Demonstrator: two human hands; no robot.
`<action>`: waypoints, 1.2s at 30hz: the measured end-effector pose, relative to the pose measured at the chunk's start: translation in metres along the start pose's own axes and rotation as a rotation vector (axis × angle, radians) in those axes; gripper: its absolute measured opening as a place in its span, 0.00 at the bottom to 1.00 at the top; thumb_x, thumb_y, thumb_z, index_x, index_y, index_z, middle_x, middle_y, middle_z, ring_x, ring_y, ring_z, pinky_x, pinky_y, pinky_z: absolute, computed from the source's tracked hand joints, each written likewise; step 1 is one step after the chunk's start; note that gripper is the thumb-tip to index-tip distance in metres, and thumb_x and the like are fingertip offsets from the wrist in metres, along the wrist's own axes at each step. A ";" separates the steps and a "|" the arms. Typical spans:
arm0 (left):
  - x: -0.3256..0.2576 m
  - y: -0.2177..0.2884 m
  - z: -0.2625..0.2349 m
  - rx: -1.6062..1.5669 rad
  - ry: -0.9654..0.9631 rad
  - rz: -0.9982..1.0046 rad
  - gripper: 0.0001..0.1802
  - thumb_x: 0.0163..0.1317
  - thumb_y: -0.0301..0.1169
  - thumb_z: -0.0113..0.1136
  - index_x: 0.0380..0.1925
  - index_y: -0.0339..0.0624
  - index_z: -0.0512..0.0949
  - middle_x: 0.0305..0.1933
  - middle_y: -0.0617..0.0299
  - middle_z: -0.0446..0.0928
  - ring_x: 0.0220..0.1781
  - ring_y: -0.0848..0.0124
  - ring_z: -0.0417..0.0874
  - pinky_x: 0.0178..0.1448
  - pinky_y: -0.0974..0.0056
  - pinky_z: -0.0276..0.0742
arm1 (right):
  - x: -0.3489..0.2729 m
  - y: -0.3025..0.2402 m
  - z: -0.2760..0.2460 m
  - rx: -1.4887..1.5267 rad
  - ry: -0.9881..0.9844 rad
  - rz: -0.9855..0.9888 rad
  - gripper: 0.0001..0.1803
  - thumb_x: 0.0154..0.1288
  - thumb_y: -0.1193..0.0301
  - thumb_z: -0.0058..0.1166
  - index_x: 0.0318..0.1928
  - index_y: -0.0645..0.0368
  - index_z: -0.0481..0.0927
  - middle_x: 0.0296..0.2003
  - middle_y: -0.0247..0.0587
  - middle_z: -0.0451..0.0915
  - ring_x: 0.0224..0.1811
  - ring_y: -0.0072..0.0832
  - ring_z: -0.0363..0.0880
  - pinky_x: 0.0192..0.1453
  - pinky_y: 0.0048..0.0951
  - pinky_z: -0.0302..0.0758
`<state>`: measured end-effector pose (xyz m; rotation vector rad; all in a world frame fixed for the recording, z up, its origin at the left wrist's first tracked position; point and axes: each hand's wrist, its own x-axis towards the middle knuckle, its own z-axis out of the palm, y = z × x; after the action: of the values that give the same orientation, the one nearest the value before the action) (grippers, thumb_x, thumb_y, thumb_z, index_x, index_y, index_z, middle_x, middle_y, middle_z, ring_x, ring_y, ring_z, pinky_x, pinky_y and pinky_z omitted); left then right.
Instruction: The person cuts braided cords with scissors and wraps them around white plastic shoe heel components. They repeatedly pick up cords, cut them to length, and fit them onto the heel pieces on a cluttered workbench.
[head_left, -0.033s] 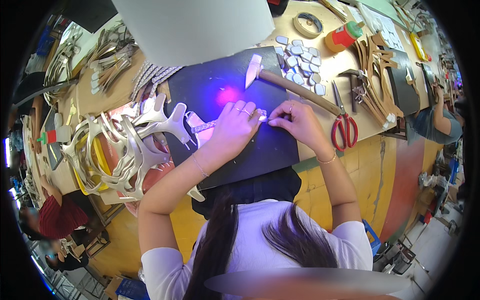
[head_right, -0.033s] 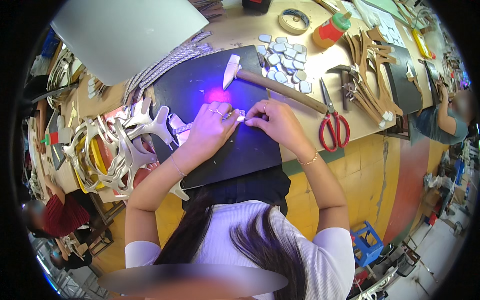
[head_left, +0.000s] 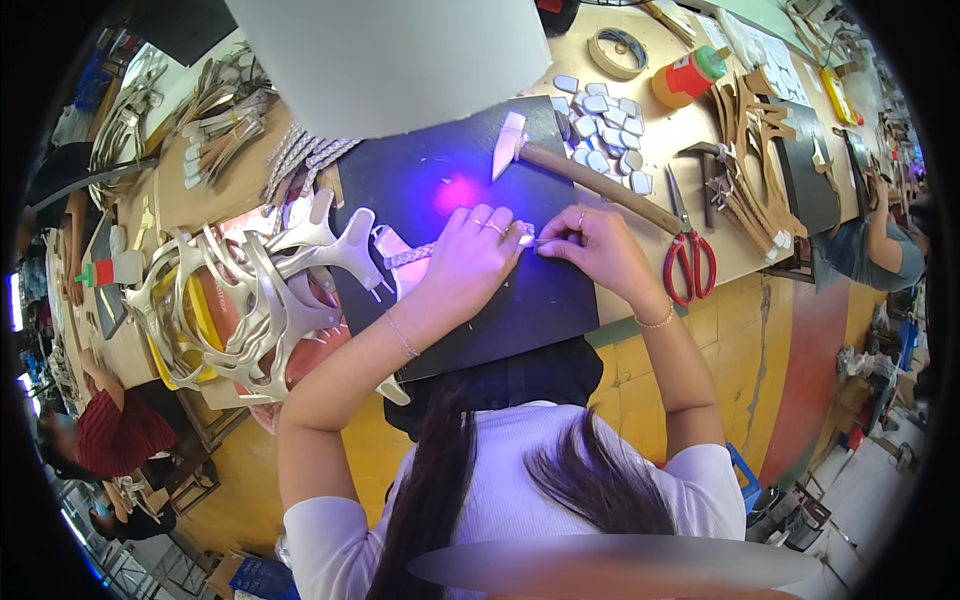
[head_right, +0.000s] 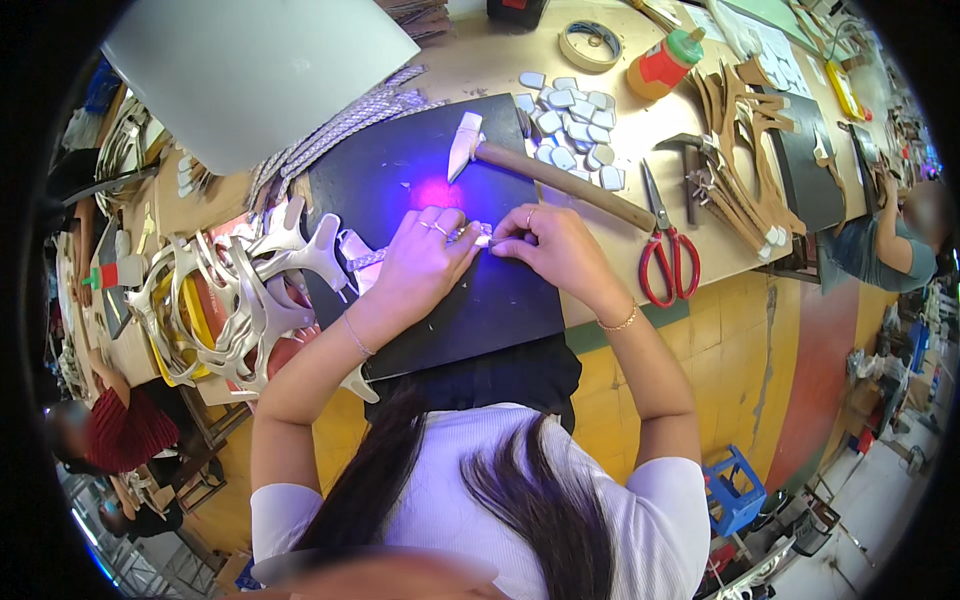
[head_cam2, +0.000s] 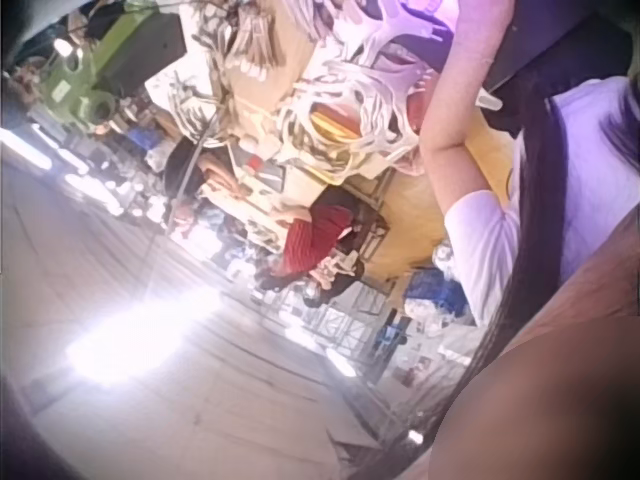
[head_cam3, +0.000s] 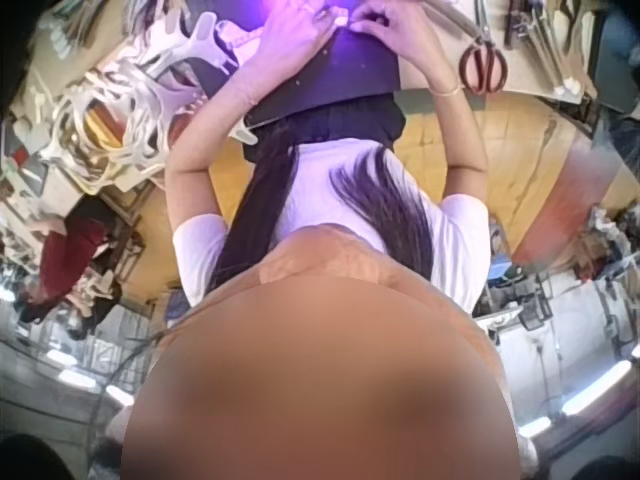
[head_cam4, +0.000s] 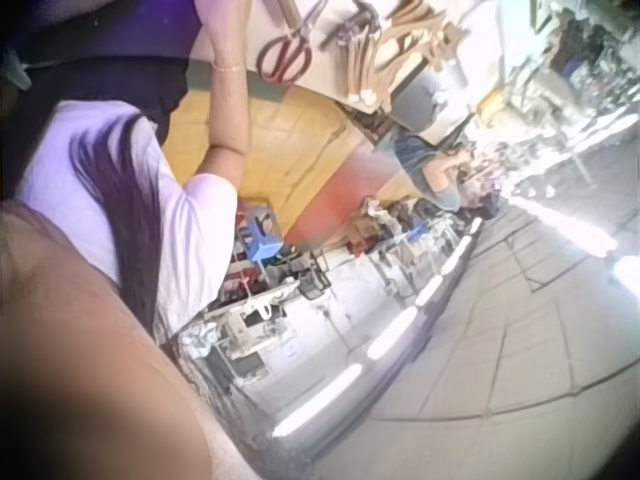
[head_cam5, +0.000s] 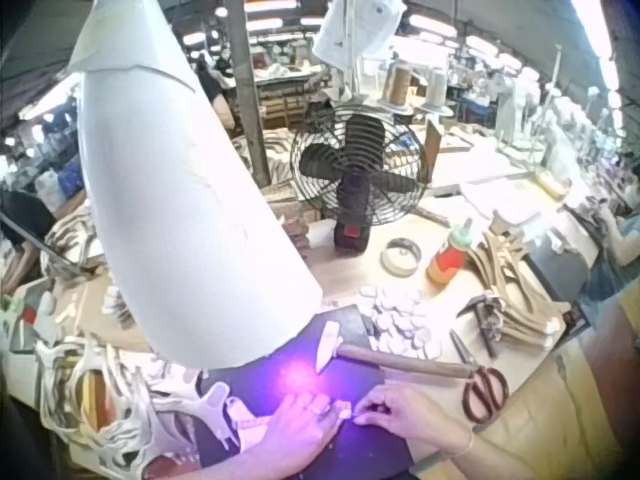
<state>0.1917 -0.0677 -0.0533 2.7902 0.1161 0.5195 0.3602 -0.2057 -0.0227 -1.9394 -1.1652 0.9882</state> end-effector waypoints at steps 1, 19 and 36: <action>0.002 -0.002 0.001 0.013 0.015 0.004 0.13 0.56 0.31 0.64 0.40 0.37 0.82 0.38 0.59 0.73 0.44 0.63 0.76 0.47 0.58 0.70 | 0.005 0.000 -0.003 -0.023 -0.032 -0.008 0.08 0.58 0.72 0.67 0.37 0.59 0.85 0.33 0.39 0.83 0.36 0.32 0.83 0.41 0.33 0.77; 0.000 -0.001 0.003 -0.002 -0.019 -0.025 0.17 0.56 0.31 0.68 0.45 0.37 0.82 0.41 0.58 0.74 0.44 0.62 0.77 0.46 0.57 0.71 | 0.020 0.006 -0.004 -0.118 0.011 -0.180 0.08 0.55 0.72 0.69 0.34 0.59 0.84 0.31 0.40 0.82 0.33 0.36 0.82 0.41 0.35 0.77; 0.000 -0.001 0.003 0.000 -0.031 -0.037 0.16 0.57 0.31 0.68 0.45 0.38 0.82 0.41 0.58 0.74 0.44 0.62 0.77 0.46 0.57 0.71 | 0.023 0.010 -0.005 -0.112 -0.001 -0.215 0.08 0.55 0.75 0.71 0.34 0.62 0.84 0.28 0.35 0.81 0.27 0.22 0.78 0.34 0.25 0.76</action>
<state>0.1924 -0.0675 -0.0565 2.7894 0.1600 0.4670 0.3753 -0.1893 -0.0346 -1.8513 -1.4229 0.8254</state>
